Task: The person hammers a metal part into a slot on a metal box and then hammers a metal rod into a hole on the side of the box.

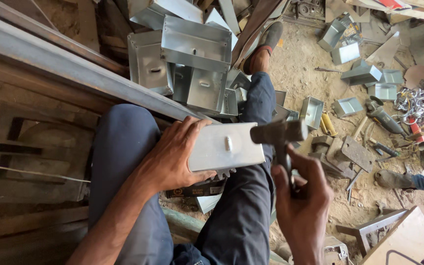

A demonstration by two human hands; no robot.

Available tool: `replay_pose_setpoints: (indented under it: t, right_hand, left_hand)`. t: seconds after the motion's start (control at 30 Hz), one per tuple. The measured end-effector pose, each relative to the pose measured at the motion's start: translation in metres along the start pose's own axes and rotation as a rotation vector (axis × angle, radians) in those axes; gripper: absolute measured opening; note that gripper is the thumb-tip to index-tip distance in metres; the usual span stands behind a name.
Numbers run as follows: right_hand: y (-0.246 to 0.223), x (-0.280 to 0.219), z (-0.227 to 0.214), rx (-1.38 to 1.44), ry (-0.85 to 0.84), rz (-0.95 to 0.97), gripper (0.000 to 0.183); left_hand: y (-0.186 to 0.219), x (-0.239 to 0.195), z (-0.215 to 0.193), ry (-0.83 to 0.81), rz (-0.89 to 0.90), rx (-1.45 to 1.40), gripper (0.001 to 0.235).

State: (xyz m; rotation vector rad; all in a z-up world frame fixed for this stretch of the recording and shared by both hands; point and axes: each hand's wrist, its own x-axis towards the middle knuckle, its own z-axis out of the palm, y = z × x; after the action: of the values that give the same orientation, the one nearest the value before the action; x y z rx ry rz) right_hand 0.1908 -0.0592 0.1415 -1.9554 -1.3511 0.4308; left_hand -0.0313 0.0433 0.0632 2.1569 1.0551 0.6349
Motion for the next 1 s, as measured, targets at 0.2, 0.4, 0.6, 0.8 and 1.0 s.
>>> replay_pose_setpoints:
  t: [0.2,0.4,0.6,0.8,1.0]
  right_hand:
    - [0.003,0.020,0.026,-0.034,-0.109,-0.193,0.028]
    - [0.000,0.026,0.009,-0.096,-0.100,-0.091,0.025]
    - [0.001,0.026,0.025,-0.086,-0.135,-0.374,0.025]
    - [0.005,0.017,0.024,-0.128,-0.157,-0.247,0.028]
    - [0.008,-0.004,0.028,-0.112,-0.157,-0.167,0.029]
  left_hand:
    - [0.001,0.000,0.000,-0.028,-0.048,0.006,0.106]
    - [0.000,0.001,0.001,-0.026,-0.031,0.022,0.106]
    - [0.004,0.004,0.000,-0.071,-0.096,0.038,0.114]
    - [0.006,0.000,0.001,-0.036,-0.065,0.032,0.106]
    - [0.005,0.000,0.001,-0.012,-0.011,0.032,0.107]
